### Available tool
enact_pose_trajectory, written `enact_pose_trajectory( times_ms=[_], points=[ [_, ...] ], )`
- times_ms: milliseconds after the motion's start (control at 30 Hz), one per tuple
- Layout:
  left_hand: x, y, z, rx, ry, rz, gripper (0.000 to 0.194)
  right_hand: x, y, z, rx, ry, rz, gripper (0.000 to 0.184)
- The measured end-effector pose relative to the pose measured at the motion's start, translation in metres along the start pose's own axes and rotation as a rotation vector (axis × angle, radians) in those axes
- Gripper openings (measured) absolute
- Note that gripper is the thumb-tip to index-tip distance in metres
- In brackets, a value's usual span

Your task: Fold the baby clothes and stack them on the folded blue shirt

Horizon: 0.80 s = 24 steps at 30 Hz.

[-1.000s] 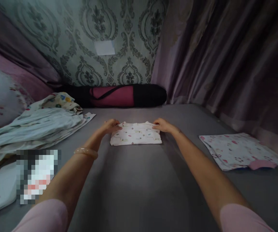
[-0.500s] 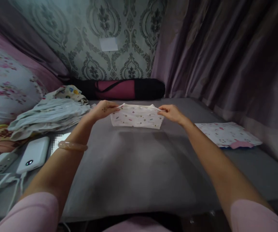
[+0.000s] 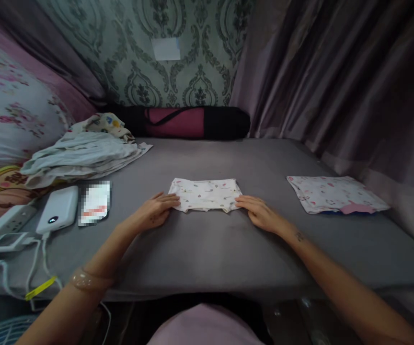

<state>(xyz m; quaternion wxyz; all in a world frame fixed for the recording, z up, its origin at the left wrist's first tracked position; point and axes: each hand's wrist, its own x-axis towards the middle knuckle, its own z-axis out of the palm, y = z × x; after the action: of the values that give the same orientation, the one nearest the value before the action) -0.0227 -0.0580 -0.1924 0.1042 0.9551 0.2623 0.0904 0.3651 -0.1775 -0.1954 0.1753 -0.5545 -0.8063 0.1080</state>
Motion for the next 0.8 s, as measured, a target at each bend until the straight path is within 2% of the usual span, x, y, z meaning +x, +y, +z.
enact_pose_trajectory(
  times_ms=[133,233,333,433,600,800],
  points=[
    [0.011,0.009,-0.009,-0.092,0.096,-0.055,0.040,0.016,-0.008,-0.002,-0.018,0.070,0.023,0.039],
    [0.037,0.024,-0.010,-0.092,0.181,-0.088,0.042,0.044,-0.027,0.004,-0.044,0.095,0.041,0.043],
    [0.069,0.041,-0.001,0.010,0.160,-0.088,0.047,0.076,-0.053,0.016,-0.110,0.036,0.019,0.049],
    [0.091,0.046,0.016,0.134,0.108,-0.172,0.046,0.101,-0.070,0.030,-0.171,0.001,0.014,0.053],
    [0.094,0.032,0.041,0.208,0.032,-0.363,0.056,0.114,-0.064,0.054,-0.165,-0.061,0.130,0.057],
    [0.092,0.024,0.045,0.207,-0.012,-0.372,0.059,0.113,-0.056,0.059,-0.147,-0.082,0.138,0.058]
  ],
)
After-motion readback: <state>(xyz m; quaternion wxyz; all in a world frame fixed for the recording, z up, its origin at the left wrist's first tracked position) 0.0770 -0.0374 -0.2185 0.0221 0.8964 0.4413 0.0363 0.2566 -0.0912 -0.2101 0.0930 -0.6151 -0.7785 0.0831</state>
